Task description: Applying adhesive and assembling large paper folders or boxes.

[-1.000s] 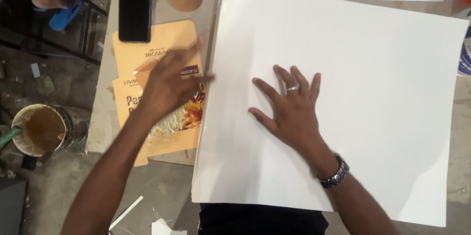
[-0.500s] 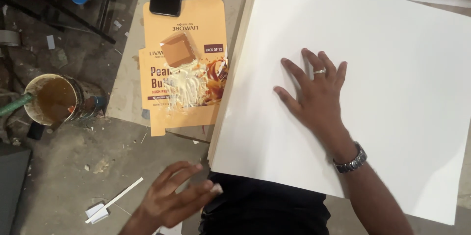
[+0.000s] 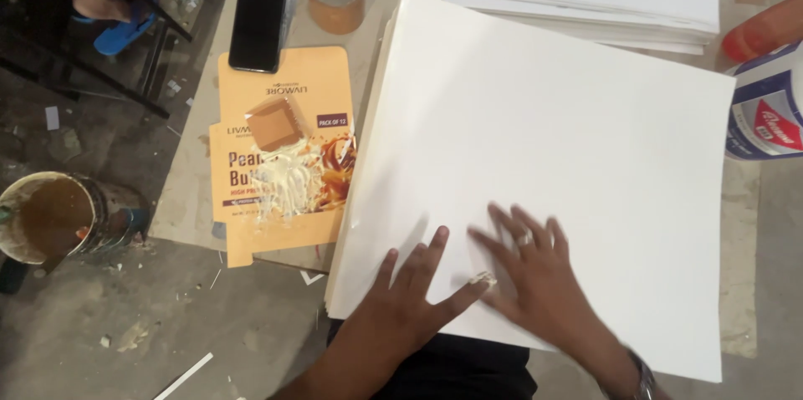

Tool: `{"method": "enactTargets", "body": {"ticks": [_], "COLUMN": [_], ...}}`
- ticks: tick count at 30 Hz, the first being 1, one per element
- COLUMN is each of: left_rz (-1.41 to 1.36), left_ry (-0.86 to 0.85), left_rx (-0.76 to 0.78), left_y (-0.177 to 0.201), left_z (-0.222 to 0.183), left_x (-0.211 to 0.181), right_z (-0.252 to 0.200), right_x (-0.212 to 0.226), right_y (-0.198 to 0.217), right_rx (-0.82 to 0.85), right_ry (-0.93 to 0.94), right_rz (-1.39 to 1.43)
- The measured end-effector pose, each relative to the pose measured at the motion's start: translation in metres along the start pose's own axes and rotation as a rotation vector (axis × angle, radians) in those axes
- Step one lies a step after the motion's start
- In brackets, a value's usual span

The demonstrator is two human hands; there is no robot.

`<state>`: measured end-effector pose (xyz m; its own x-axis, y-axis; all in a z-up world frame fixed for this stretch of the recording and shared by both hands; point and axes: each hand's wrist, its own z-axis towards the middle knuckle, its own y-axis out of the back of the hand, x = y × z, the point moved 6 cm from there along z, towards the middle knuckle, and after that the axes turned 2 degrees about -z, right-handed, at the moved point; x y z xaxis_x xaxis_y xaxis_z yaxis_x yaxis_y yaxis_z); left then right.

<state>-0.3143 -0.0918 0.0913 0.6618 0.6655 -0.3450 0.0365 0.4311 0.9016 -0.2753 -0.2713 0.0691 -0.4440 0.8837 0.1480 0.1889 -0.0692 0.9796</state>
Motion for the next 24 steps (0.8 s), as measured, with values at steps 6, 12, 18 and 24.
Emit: {"method": "enactTargets", "body": {"ticks": [6,12,18,24], "left_rz": [-0.526,-0.175,-0.251,-0.235], "left_ry": [0.068,-0.105,0.005,0.022], "left_rx": [0.218,-0.149,-0.416,-0.314], "left_y": [0.034,0.048,-0.135,-0.026], "left_z": [0.017,0.015,-0.110,0.001], "left_x": [0.016,0.000,-0.049,-0.014], "right_z": [-0.037,-0.035,-0.013,0.057], "right_x": [0.026,0.015,-0.002,-0.036], "right_y": [0.011,0.005,0.071,0.129], "right_rx": [0.063,0.281,-0.059,-0.372], "right_ry": [0.147,-0.039,-0.147,-0.193], "right_rz": [0.222,0.130,0.097,-0.152]}}
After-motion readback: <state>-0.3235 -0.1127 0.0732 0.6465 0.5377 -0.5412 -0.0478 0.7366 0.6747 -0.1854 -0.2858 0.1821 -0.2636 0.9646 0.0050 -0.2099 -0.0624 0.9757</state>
